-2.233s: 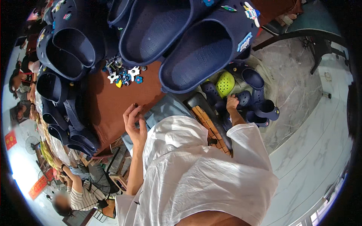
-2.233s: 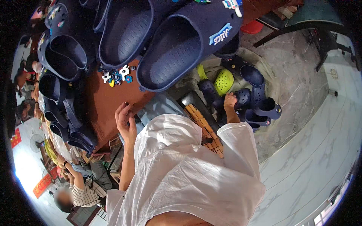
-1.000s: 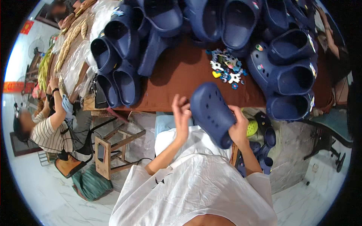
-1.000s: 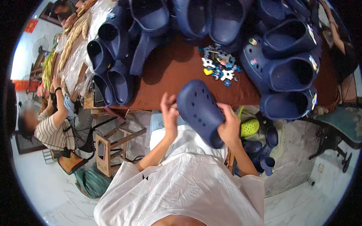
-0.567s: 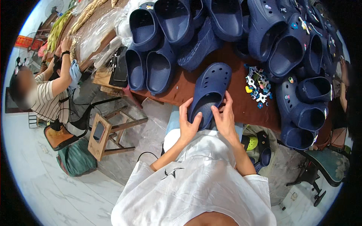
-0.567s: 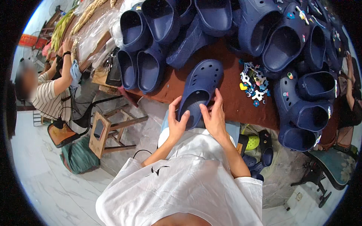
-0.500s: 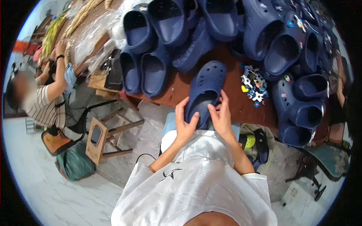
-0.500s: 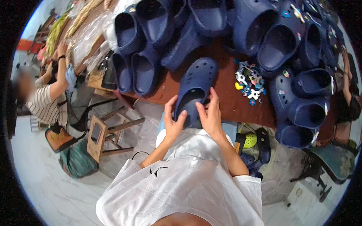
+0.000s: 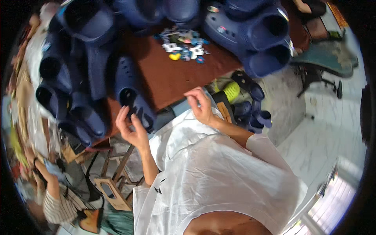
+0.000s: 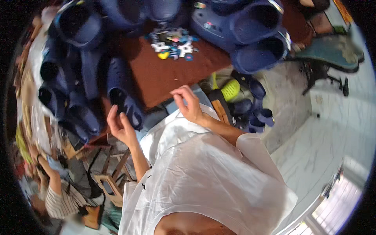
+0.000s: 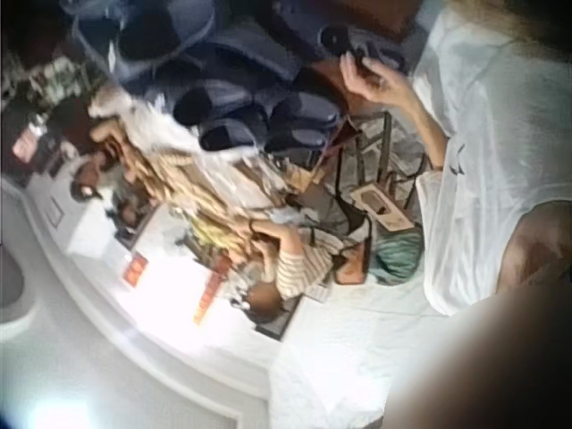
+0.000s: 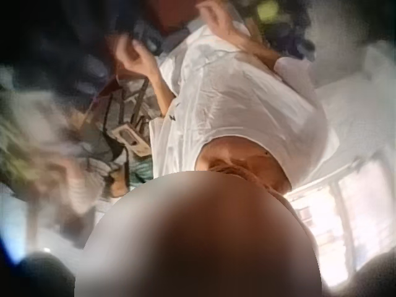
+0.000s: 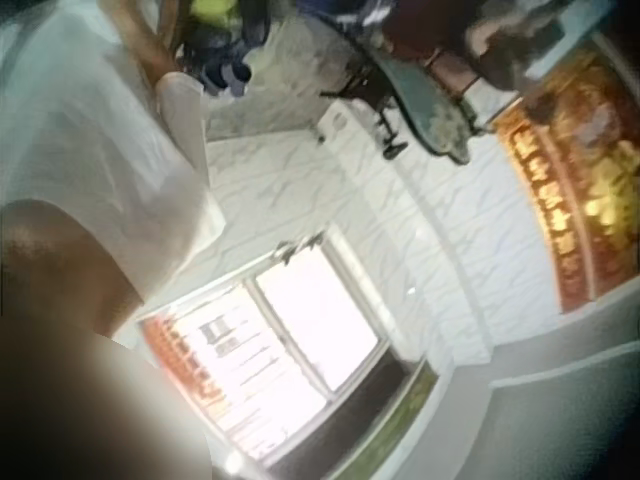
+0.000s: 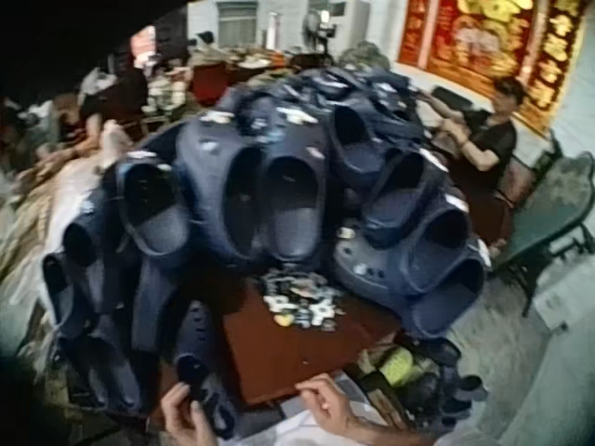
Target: Applying decorative charms and labels to rubber clogs at an assembly station.
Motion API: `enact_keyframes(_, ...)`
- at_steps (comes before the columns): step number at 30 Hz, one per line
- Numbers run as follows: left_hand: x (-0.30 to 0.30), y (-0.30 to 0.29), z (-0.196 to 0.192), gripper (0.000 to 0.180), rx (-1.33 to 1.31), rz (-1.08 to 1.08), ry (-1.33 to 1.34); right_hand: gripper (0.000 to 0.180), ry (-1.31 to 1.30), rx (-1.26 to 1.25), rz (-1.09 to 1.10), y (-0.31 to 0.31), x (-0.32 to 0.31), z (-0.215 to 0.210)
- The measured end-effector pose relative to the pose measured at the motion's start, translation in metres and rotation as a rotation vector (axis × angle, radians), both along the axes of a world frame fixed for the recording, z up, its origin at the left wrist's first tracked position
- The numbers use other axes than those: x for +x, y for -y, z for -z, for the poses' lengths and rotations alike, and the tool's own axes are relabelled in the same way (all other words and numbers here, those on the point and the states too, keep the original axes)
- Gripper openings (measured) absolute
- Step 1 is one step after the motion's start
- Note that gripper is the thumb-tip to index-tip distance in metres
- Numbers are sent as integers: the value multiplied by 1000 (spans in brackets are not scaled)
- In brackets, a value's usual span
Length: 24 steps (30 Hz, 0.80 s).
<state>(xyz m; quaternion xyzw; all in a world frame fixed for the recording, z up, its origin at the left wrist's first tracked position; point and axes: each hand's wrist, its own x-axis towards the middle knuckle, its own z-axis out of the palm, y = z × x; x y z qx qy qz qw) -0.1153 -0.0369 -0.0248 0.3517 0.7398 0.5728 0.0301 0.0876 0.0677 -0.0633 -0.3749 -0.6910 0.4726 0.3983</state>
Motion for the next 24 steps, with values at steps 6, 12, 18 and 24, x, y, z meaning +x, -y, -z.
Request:
enact_keyframes(6, 18, -10, 3, 26, -167, 8, -224, 12, 145, -320, 696, 3, 169, 119)
enact_keyframes(12, 24, -14, 3, 26, -274, 32, -347, 17, 1357, -362, 194, 63, 387, 266)
enact_keyframes(18, 31, -10, 3, 28, -356, 30, -422, 23, 1284, -750, 113, 96, 383, 274)
enact_keyframes(24, 30, -15, 6, 29, -415, 42, -535, 28, 1579, -436, -108, 62, 354, 301)
